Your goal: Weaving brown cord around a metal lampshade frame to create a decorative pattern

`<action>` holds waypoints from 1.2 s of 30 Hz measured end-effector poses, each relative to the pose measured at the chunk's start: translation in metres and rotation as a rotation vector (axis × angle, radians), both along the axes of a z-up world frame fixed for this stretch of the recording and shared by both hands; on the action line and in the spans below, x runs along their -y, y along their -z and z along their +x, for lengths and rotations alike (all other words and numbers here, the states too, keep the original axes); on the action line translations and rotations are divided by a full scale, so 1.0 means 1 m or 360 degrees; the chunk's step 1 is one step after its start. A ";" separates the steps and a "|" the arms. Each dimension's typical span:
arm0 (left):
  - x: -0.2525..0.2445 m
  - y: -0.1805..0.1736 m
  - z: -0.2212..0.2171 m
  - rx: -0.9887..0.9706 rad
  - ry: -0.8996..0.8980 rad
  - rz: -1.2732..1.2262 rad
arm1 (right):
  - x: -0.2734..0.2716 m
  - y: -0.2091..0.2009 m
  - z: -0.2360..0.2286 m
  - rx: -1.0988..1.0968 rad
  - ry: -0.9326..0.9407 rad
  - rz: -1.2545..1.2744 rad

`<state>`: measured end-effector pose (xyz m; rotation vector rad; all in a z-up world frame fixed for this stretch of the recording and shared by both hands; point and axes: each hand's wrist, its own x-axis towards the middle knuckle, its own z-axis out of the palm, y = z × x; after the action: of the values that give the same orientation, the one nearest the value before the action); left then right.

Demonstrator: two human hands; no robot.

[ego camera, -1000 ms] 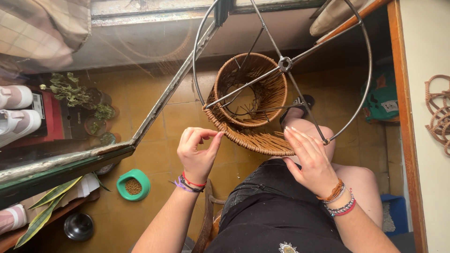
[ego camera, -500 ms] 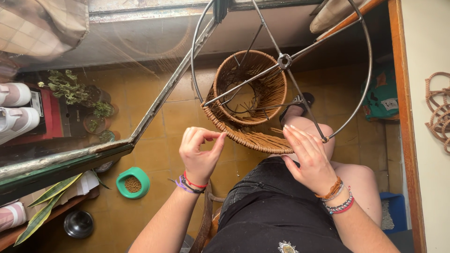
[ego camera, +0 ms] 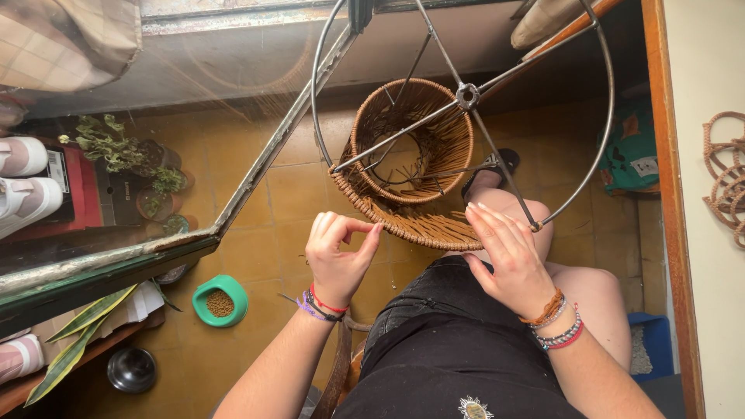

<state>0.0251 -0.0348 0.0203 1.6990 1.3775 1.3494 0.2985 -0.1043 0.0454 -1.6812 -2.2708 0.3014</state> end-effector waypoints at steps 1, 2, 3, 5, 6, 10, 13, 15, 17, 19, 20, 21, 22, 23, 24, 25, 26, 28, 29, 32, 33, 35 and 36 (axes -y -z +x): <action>0.000 0.000 0.000 0.0000 0.0001 0.0001 | 0.000 0.000 0.000 0.0000 0.0001 0.0001; 0.001 0.000 0.000 -0.0005 0.0000 0.0007 | 0.000 0.000 0.000 -0.0002 -0.0006 -0.0006; 0.001 0.000 0.000 -0.0010 -0.0001 0.0013 | 0.000 -0.001 0.000 -0.0003 -0.0013 -0.0015; 0.004 -0.003 0.003 -0.0014 0.0006 0.0021 | 0.000 -0.002 0.000 -0.0009 -0.0015 -0.0003; 0.005 -0.004 0.004 -0.0020 0.0011 0.0029 | 0.000 -0.003 0.000 -0.0016 -0.0019 0.0007; 0.005 -0.001 0.006 -0.0041 0.0029 0.0046 | -0.001 -0.005 -0.001 -0.0029 -0.0020 0.0027; 0.005 0.001 0.006 -0.0079 0.0020 0.0079 | 0.002 -0.009 -0.003 -0.0059 -0.0023 0.0064; 0.006 0.004 0.006 -0.0183 -0.0018 0.0134 | 0.007 -0.012 -0.004 -0.0048 0.0015 0.0221; 0.006 0.002 0.006 -0.0197 -0.0013 0.0141 | 0.017 -0.016 -0.013 -0.0009 -0.0005 0.0238; 0.006 -0.002 0.007 -0.0210 -0.0005 0.0149 | 0.023 -0.023 -0.027 0.0033 -0.0023 0.0256; 0.007 -0.006 0.008 -0.0275 0.0001 0.0132 | 0.023 -0.027 -0.037 0.0010 -0.0160 0.0057; 0.008 -0.009 0.008 -0.0340 0.0006 0.0114 | 0.024 -0.032 -0.047 -0.0015 -0.0297 -0.0143; 0.008 -0.010 0.009 -0.0338 0.0010 0.0113 | 0.027 -0.028 -0.052 -0.0014 -0.0293 -0.0145; 0.008 -0.011 0.009 -0.0331 0.0013 0.0116 | 0.028 -0.023 -0.058 0.0034 -0.0360 -0.0251; 0.008 -0.011 0.008 -0.0324 0.0016 0.0118 | 0.030 -0.019 -0.064 0.0082 -0.0427 -0.0357; 0.008 -0.012 0.008 -0.0327 0.0016 0.0117 | 0.030 -0.016 -0.067 0.0079 -0.0428 -0.0357; 0.008 -0.012 0.008 -0.0326 0.0014 0.0118 | 0.031 -0.014 -0.071 0.0148 -0.0429 -0.0379; 0.009 -0.011 0.009 -0.0322 0.0018 0.0117 | 0.031 -0.010 -0.074 0.0219 -0.0423 -0.0405; 0.009 -0.011 0.009 -0.0322 0.0016 0.0117 | 0.029 -0.008 -0.074 0.0228 -0.0415 -0.0407; 0.008 -0.011 0.008 -0.0317 0.0021 0.0115 | 0.026 -0.007 -0.076 0.0272 -0.0392 -0.0430; 0.008 -0.012 0.008 -0.0313 0.0021 0.0114 | 0.025 -0.007 -0.077 0.0307 -0.0383 -0.0448; 0.009 -0.011 0.009 -0.0314 0.0017 0.0113 | 0.025 -0.005 -0.077 0.0308 -0.0385 -0.0429; 0.009 -0.010 0.009 -0.0317 0.0010 0.0115 | 0.026 -0.004 -0.077 0.0307 -0.0390 -0.0409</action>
<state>0.0337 -0.0436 0.0304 1.9275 1.4450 1.2678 0.2211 -0.1298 0.0490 -1.6069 -2.6873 0.5258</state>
